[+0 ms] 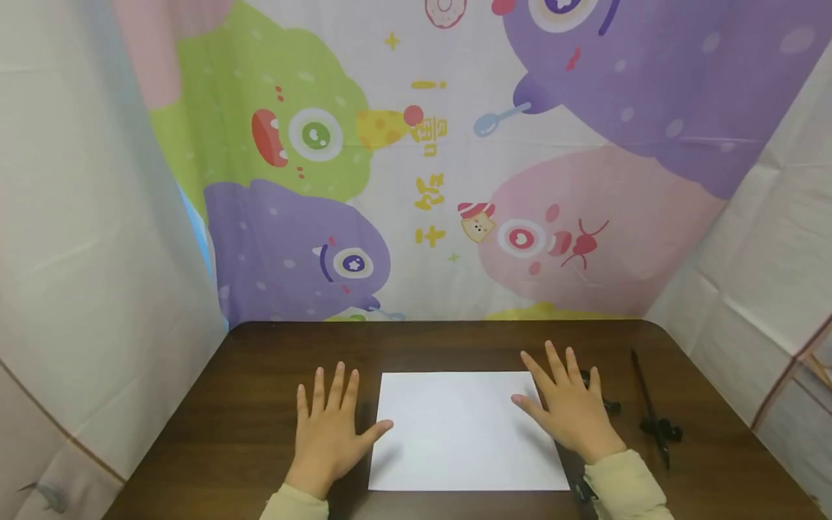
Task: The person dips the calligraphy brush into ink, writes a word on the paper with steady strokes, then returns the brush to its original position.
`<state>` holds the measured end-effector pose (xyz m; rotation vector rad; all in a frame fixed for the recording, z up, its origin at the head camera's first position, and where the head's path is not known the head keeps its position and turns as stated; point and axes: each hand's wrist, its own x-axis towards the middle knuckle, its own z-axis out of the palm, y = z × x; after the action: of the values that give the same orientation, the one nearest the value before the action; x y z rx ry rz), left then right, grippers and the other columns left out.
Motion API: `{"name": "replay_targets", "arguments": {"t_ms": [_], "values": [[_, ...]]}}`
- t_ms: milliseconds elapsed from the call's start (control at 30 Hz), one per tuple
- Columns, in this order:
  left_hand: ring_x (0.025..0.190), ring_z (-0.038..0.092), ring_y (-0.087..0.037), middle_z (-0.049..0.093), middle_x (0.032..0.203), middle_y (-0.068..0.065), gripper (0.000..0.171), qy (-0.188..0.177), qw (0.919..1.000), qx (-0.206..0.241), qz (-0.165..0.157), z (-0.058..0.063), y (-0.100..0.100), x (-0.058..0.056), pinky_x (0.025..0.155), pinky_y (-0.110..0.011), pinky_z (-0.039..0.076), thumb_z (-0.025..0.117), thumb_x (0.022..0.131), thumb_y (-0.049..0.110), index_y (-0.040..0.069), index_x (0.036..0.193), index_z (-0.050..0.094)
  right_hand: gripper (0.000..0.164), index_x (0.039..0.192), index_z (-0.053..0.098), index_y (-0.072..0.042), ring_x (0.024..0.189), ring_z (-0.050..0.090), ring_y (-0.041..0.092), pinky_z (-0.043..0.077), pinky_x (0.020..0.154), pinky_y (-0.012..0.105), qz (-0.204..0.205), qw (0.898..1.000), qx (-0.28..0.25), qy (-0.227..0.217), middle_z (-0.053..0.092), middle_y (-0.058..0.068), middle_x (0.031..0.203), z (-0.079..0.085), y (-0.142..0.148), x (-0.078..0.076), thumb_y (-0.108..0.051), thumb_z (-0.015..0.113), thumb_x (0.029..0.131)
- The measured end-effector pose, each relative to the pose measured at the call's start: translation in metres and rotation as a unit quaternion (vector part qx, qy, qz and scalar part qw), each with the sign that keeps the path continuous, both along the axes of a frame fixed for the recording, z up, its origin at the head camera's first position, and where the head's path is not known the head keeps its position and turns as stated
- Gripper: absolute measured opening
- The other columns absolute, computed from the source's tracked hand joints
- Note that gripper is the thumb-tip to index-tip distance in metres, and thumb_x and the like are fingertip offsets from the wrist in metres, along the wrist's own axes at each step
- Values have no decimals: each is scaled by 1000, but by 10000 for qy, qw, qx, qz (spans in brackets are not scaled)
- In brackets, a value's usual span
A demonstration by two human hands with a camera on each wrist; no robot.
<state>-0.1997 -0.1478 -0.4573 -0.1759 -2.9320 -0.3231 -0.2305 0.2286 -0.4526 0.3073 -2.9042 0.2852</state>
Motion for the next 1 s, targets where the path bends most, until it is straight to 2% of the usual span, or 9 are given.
{"name": "replay_targets", "arguments": {"t_ms": [133, 300, 467, 567, 700, 867, 1000], "values": [[150, 13, -44, 25, 161, -15, 88, 465, 9989, -48, -94, 1, 0, 0, 118, -66, 9, 48, 89, 71, 11, 152, 36, 72, 154, 33, -24, 144, 23, 51, 21, 108, 75, 120, 9991, 68, 407, 23, 21, 161, 13, 8, 1, -61, 50, 94], [141, 36, -45, 45, 150, -18, 65, 1065, 9940, -101, -233, 5, 1, 1, 115, -64, 24, 59, 93, 51, 7, 140, 52, 64, 146, 45, -12, 136, 40, 50, 42, 97, 69, 237, 9949, 9, 978, 39, 25, 151, 38, 23, 1, -44, 62, 93], [135, 47, -43, 54, 143, -17, 56, 1248, 9912, -210, -383, 11, 2, 4, 112, -61, 33, 59, 94, 46, 6, 133, 59, 56, 140, 51, -6, 123, 51, 50, 50, 82, 66, 105, 9912, -231, 1297, 48, 27, 142, 62, 49, -2, -34, 65, 93], [133, 49, -41, 55, 142, -17, 54, 1200, 9913, -168, -510, 12, 3, 6, 111, -59, 36, 61, 93, 44, 6, 132, 60, 53, 138, 51, -3, 117, 53, 52, 49, 78, 67, -51, 9910, -465, 1256, 51, 28, 138, 71, 68, -6, -33, 61, 96], [133, 49, -40, 55, 142, -16, 53, 966, 9931, -17, -659, 12, 4, 10, 111, -58, 37, 62, 93, 42, 6, 132, 60, 52, 138, 49, 2, 115, 51, 55, 44, 85, 68, -202, 9909, -705, 1126, 51, 33, 133, 74, 95, -14, -30, 58, 98], [135, 48, -39, 54, 144, -14, 53, 558, 9942, 103, -914, 10, 5, 15, 111, -55, 39, 60, 94, 44, 7, 132, 60, 60, 142, 39, 9, 119, 43, 60, 37, 93, 71, -249, 9945, -897, 471, 45, 41, 135, 69, 127, -26, -33, 53, 100], [134, 49, -40, 53, 144, -16, 55, 331, 9910, 35, -1294, 7, 6, 20, 108, -56, 41, 62, 93, 42, 4, 133, 59, 67, 143, 33, 13, 118, 41, 63, 38, 92, 71, -319, 9939, -1056, 69, 40, 45, 136, 61, 147, -30, -36, 50, 101]]}}
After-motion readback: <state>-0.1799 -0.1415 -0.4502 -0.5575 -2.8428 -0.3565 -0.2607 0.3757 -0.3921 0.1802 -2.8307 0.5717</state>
